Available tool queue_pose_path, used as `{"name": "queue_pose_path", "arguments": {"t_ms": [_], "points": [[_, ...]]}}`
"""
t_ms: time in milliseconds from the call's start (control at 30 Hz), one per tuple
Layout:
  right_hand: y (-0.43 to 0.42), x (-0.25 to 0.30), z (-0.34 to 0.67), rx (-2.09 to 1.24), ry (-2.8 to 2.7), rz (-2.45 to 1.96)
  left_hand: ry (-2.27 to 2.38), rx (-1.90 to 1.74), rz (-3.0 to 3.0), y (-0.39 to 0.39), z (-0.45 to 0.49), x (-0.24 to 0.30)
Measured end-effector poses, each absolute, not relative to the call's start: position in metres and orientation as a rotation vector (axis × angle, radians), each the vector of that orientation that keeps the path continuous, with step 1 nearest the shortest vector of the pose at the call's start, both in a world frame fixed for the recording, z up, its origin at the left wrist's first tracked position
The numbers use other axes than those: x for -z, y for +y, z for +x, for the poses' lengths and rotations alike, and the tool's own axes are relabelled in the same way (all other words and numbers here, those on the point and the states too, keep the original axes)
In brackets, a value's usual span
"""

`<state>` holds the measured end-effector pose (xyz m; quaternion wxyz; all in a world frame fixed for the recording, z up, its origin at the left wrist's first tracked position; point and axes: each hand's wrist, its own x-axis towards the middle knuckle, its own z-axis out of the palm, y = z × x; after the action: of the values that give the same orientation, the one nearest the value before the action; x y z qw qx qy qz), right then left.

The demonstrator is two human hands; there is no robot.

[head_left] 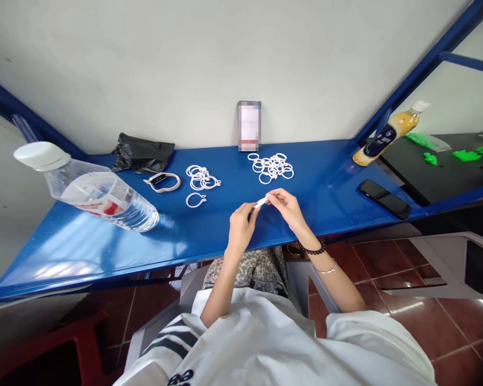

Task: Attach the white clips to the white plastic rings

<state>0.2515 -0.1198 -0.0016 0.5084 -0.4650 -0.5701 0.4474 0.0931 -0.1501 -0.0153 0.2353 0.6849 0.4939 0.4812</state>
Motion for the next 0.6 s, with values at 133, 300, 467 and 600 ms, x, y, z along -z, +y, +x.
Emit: {"name": "queue_pose_path", "arguments": {"t_ms": [133, 300, 467, 600], "points": [[-0.122, 0.000, 0.250, -1.091, -1.438, -1.112, 1.364, -1.294, 1.732, -0.152, 0.090, 0.010], [-0.121, 0.003, 0.251, -1.112, -1.477, -1.100, 1.283, -1.245, 1.476, -0.152, 0.092, 0.009], [-0.119, 0.006, 0.251, -1.016, -1.477, -1.149, 1.160, -1.294, 1.265, -0.150, 0.104, 0.014], [-0.121, 0.006, 0.250, -0.942, -1.505, -1.176, 1.145, -1.391, 1.150, -0.149, 0.108, 0.014]]}}
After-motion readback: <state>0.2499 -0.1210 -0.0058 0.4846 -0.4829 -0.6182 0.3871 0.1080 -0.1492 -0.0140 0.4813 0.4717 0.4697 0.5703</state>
